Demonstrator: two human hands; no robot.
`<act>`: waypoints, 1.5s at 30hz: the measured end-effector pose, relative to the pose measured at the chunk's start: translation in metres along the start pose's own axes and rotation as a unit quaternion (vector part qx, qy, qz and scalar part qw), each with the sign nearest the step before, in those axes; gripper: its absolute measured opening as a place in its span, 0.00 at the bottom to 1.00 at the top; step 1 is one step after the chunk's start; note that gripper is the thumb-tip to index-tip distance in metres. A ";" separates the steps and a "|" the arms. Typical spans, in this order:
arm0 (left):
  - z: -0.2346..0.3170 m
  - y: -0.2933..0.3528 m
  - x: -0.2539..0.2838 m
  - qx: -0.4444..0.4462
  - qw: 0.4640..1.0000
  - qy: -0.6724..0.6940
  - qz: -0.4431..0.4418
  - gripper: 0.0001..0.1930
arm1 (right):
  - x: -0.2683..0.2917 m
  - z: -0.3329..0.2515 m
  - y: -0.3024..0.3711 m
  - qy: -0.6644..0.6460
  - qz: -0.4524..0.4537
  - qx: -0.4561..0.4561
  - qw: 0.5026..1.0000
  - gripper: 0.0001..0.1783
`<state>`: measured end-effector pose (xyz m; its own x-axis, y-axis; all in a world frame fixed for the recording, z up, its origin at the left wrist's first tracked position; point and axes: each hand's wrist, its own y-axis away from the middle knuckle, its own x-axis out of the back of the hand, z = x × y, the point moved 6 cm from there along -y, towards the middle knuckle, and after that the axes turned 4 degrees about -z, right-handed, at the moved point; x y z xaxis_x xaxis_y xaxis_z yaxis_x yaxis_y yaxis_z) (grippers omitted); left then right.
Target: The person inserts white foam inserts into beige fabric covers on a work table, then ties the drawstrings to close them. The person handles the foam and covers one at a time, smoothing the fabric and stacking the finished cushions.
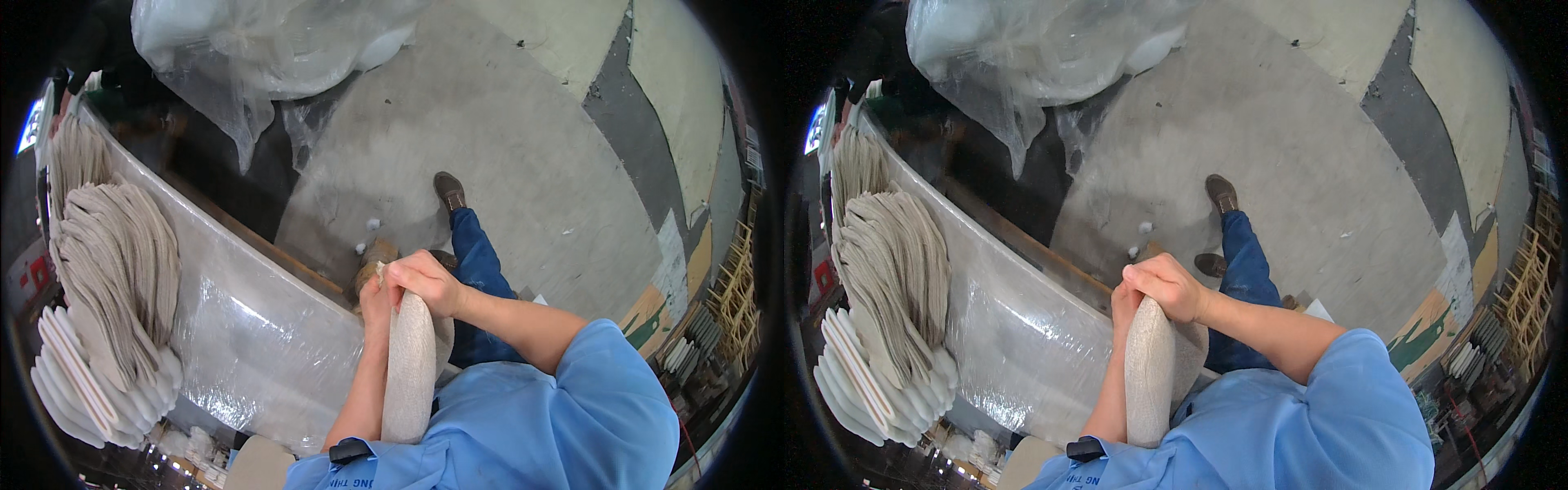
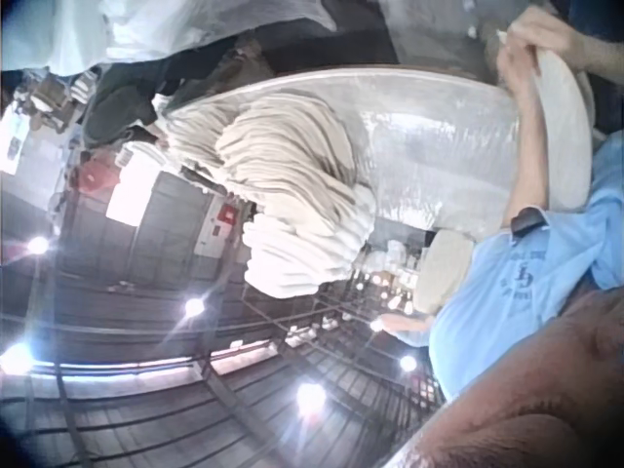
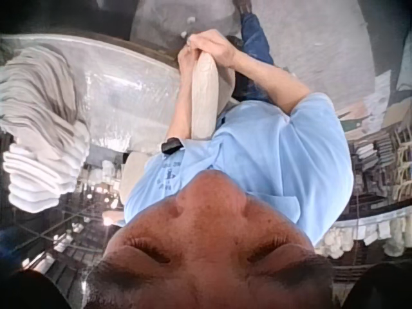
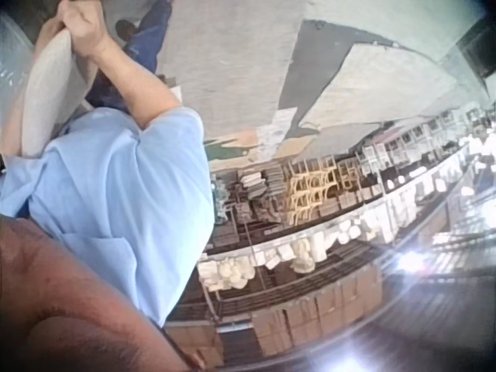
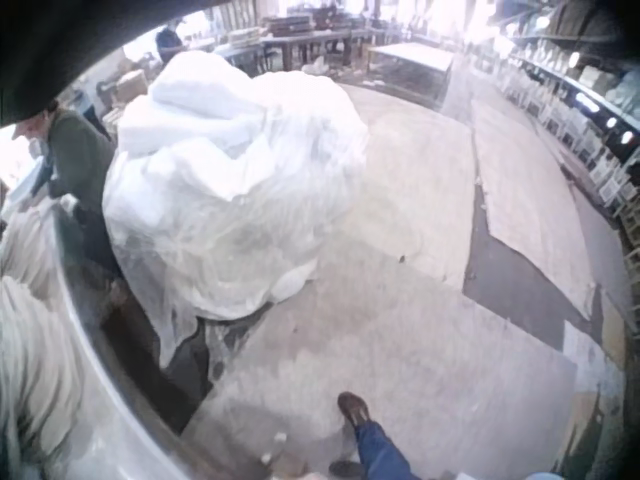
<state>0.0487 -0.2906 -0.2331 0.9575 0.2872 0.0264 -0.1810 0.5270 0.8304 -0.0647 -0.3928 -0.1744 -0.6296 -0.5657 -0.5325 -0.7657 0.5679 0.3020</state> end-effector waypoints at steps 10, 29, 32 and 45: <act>-0.023 -0.019 0.012 -0.030 0.989 0.135 -0.060 0.15 | 0.021 -0.026 0.008 -0.083 0.101 0.095 0.987 0.36; 0.033 0.025 0.010 -0.161 0.975 -0.120 0.092 0.16 | 0.030 0.042 0.041 -0.196 0.081 -0.220 0.952 0.14; 0.047 0.043 0.007 -0.207 0.957 -0.162 0.120 0.16 | 0.029 0.034 0.039 -0.209 0.065 -0.269 0.938 0.13; 0.030 0.058 0.007 -0.036 0.997 -0.047 0.039 0.24 | 0.026 0.029 0.007 -0.163 -0.057 -0.422 0.890 0.08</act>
<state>0.0518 -0.2820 -0.1680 0.9563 0.2545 0.1442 -0.2676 0.5625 0.7823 -0.0824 -0.3862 -0.2088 -0.5745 -0.3102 -0.7575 -0.7353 -0.2109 0.6441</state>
